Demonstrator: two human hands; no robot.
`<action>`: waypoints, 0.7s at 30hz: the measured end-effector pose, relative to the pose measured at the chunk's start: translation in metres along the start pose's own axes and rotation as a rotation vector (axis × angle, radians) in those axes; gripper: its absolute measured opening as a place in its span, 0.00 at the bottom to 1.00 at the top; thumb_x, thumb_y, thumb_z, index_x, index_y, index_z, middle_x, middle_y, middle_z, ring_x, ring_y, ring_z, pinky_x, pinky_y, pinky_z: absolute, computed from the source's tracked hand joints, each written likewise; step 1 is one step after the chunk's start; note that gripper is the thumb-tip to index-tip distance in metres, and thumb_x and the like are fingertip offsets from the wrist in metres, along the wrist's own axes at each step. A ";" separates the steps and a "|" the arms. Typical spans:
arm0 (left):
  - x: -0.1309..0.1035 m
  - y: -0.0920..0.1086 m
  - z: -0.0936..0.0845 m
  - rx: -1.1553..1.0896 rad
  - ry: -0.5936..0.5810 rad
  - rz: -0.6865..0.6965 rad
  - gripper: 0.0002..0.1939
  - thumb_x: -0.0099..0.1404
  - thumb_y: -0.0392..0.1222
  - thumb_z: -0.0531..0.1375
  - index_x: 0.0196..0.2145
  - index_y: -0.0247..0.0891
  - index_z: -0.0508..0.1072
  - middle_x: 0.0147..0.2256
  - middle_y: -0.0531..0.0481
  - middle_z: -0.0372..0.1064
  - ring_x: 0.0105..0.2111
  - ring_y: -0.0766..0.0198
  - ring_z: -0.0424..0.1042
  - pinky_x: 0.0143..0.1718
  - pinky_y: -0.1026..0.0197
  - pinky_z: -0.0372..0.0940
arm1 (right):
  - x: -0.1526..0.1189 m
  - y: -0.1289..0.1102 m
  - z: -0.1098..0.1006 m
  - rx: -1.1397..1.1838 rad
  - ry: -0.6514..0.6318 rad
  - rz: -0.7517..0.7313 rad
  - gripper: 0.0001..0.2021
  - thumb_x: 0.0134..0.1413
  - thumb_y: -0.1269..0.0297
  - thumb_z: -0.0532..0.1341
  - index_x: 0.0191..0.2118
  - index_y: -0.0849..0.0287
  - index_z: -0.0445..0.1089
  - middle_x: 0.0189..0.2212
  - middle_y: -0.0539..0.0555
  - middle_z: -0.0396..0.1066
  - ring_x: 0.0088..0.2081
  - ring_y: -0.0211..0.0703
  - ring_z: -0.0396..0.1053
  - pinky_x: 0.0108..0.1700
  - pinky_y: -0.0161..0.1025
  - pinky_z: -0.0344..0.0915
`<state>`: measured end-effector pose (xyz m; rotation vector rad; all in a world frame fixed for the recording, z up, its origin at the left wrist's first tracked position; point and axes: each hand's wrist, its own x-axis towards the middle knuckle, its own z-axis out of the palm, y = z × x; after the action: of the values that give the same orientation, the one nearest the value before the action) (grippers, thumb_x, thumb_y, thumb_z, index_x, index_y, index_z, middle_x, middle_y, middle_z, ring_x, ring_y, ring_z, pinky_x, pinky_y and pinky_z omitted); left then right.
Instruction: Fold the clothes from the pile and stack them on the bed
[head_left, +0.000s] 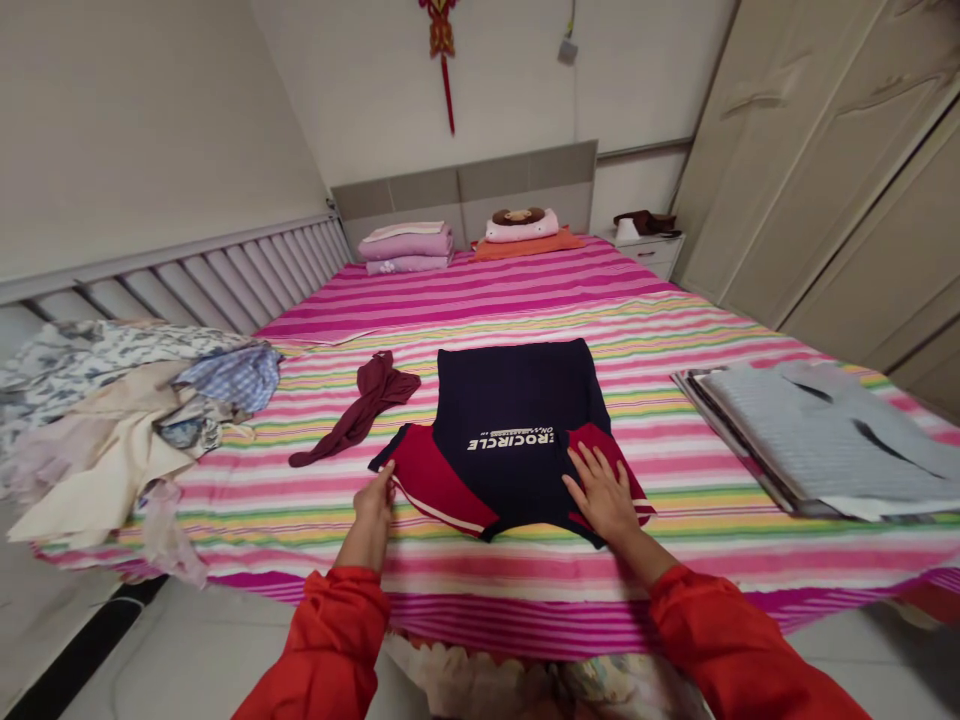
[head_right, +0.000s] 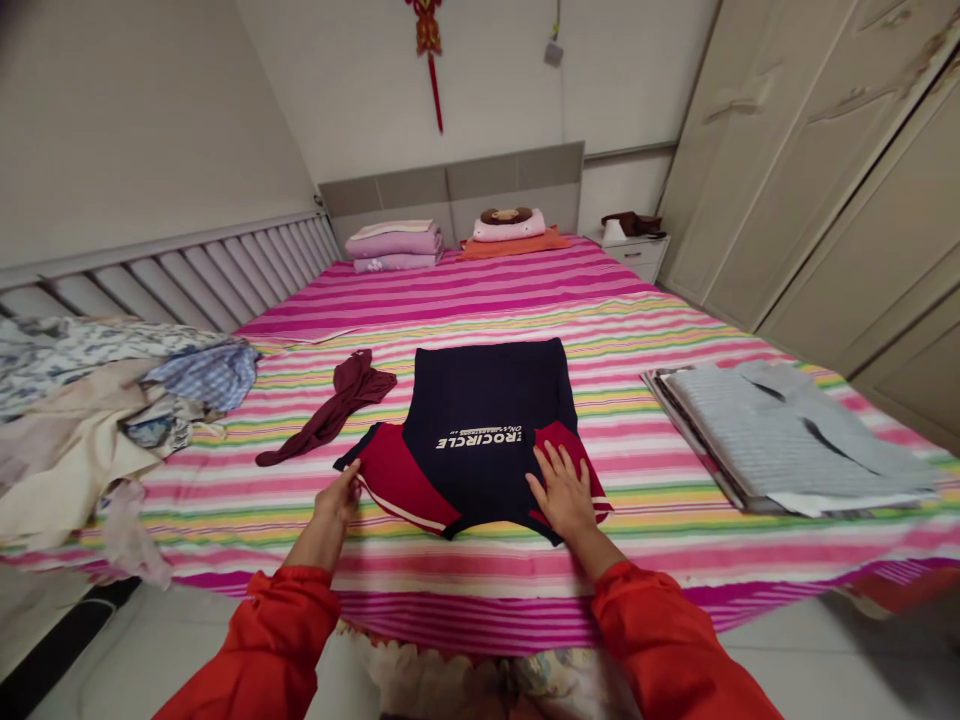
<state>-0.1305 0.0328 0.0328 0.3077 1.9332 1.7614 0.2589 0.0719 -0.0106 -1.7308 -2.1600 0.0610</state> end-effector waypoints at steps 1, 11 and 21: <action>0.001 0.001 0.004 0.016 -0.046 -0.012 0.17 0.46 0.41 0.71 0.23 0.38 0.64 0.18 0.55 0.63 0.21 0.62 0.70 0.24 0.59 0.70 | 0.000 0.000 0.000 -0.005 -0.005 0.002 0.26 0.65 0.52 0.47 0.66 0.50 0.59 0.66 0.56 0.58 0.67 0.54 0.53 0.65 0.62 0.46; -0.040 0.013 0.032 0.225 -0.527 0.387 0.13 0.55 0.35 0.61 0.40 0.38 0.72 0.47 0.43 0.74 0.49 0.54 0.72 0.54 0.49 0.66 | -0.001 0.000 -0.002 -0.015 0.011 -0.015 0.26 0.66 0.52 0.47 0.66 0.49 0.59 0.66 0.55 0.58 0.67 0.54 0.53 0.65 0.61 0.47; -0.065 -0.015 0.035 1.095 -0.740 1.016 0.38 0.64 0.51 0.58 0.68 0.43 0.52 0.68 0.40 0.50 0.68 0.44 0.46 0.64 0.34 0.48 | -0.001 -0.001 -0.003 -0.020 -0.007 0.001 0.27 0.66 0.51 0.46 0.66 0.51 0.59 0.66 0.56 0.59 0.67 0.54 0.52 0.65 0.60 0.46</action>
<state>-0.0546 0.0294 0.0303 2.2212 1.9995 0.5029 0.2593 0.0703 -0.0077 -1.7454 -2.1721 0.0454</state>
